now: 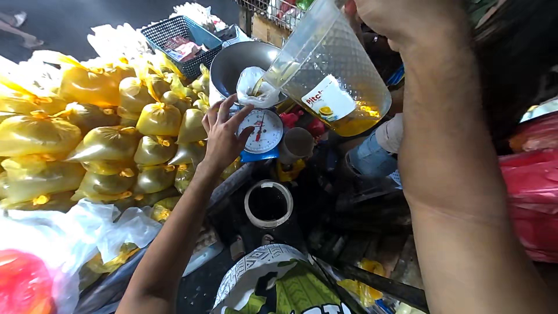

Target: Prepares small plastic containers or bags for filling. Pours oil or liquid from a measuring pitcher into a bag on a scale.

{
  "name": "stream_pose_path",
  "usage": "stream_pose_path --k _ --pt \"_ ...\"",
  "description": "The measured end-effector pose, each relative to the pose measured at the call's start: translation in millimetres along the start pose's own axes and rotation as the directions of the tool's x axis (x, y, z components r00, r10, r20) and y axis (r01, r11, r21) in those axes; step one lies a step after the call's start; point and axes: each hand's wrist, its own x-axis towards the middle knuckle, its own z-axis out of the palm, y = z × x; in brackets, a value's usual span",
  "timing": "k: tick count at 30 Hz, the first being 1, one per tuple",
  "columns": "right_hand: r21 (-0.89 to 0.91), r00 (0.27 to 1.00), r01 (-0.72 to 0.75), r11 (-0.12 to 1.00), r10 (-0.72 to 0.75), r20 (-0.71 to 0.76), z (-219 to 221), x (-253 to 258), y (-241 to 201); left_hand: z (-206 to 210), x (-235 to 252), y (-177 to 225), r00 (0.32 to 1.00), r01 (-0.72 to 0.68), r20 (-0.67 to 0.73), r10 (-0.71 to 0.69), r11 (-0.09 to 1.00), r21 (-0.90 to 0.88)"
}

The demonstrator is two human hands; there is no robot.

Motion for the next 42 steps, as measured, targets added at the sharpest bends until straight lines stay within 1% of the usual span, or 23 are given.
stream_pose_path --k 6,11,13,16,18,20,23,25,27,28,29,30,32,33,34,35,37,38,40,41,42 --pt "-0.007 1.000 0.013 1.000 -0.013 -0.001 0.7 0.8 2.5 2.1 -2.2 -0.8 1.000 0.007 0.012 -0.008 1.000 0.007" --pt "0.022 0.996 0.090 0.996 -0.090 -0.010 0.2 0.9 6.2 2.2 -3.8 -0.4 0.999 0.017 0.027 -0.018 1.000 0.012" --pt "0.047 0.996 0.083 0.995 -0.082 -0.020 1.3 1.3 6.3 2.5 -4.8 -0.7 1.000 0.010 0.019 -0.010 1.000 0.005" --pt "0.061 1.000 0.026 0.998 -0.026 -0.006 1.3 -2.2 5.4 2.1 -6.1 -0.4 1.000 0.008 0.025 -0.008 1.000 0.000" --pt "0.069 1.000 0.009 0.998 -0.007 -0.021 0.4 -6.4 5.5 2.2 -6.9 -0.7 0.999 0.008 0.033 -0.008 1.000 -0.009" --pt "0.077 0.998 -0.024 0.997 0.028 -0.061 -0.6 -11.4 5.4 3.3 -6.9 -1.0 1.000 0.003 0.017 -0.001 0.998 -0.069" --pt "0.136 0.992 -0.050 0.989 0.065 -0.110 0.3 -18.8 9.3 3.3 -4.8 -0.2 0.999 -0.013 -0.049 0.000 0.965 -0.260" --pt "0.192 0.988 -0.036 0.981 0.063 -0.138 1.8 -24.1 15.4 2.3 0.9 2.4 0.994 0.018 -0.092 -0.061 0.915 -0.403" --pt "0.200 0.988 -0.047 0.979 0.075 -0.137 3.0 -29.6 23.3 -2.0 13.4 5.9 0.964 0.171 -0.078 -0.253 0.821 -0.545" --pt "0.192 0.987 -0.039 0.981 0.068 -0.144 4.2 -33.3 27.6 -5.6 23.5 5.4 0.938 0.249 -0.053 -0.344 0.770 -0.588" --pt "0.180 0.985 -0.031 0.983 0.061 -0.162 6.2 -38.4 32.1 -9.8 35.5 3.2 0.914 0.313 -0.017 -0.404 0.732 -0.606" --pt "0.192 0.982 -0.005 0.981 0.042 -0.186 9.6 -44.4 38.1 -14.2 48.7 0.4 0.900 0.365 0.030 -0.435 0.714 -0.598" --pt "0.254 0.972 0.029 0.967 0.032 -0.231 18.6 -65.7 50.7 -19.6 74.3 -2.5 0.867 0.483 0.175 -0.467 0.699 -0.528" --pt "0.315 0.969 0.014 0.949 0.065 -0.240 23.4 -83.0 57.5 -19.7 85.1 -0.6 0.853 0.520 0.238 -0.465 0.716 -0.466" --pt "0.384 0.960 -0.011 0.923 0.117 -0.254 31.1 -102.9 65.2 -18.8 94.5 2.9 0.849 0.528 0.276 -0.451 0.753 -0.392" --pt "0.465 0.943 -0.041 0.884 0.187 -0.273 43.1 -124.0 74.2 -17.5 102.5 6.8 0.859 0.502 0.285 -0.425 0.808 -0.309" --pt "0.607 0.884 -0.058 0.792 0.324 -0.338 76.9 -158.5 97.7 -20.5 115.1 17.7 0.872 0.423 0.311 -0.378 0.902 -0.089" --pt "0.652 0.853 -0.062 0.755 0.380 -0.359 96.0 -174.1 111.5 -23.8 120.0 26.7 0.862 0.395 0.337 -0.379 0.918 0.021" --pt "0.713 0.823 -0.080 0.696 0.450 -0.347 133.6 -204.8 136.3 -28.5 128.7 44.3 0.854 0.340 0.344 -0.391 0.919 0.200" --pt "0.708 0.824 -0.100 0.699 0.457 -0.335 152.0 -218.8 146.5 -30.4 132.7 50.9 0.865 0.304 0.334 -0.375 0.921 0.245" --pt "0.671 0.845 -0.132 0.730 0.437 -0.309 168.2 -232.6 154.6 -32.8 137.2 55.7 0.879 0.265 0.329 -0.346 0.927 0.265"
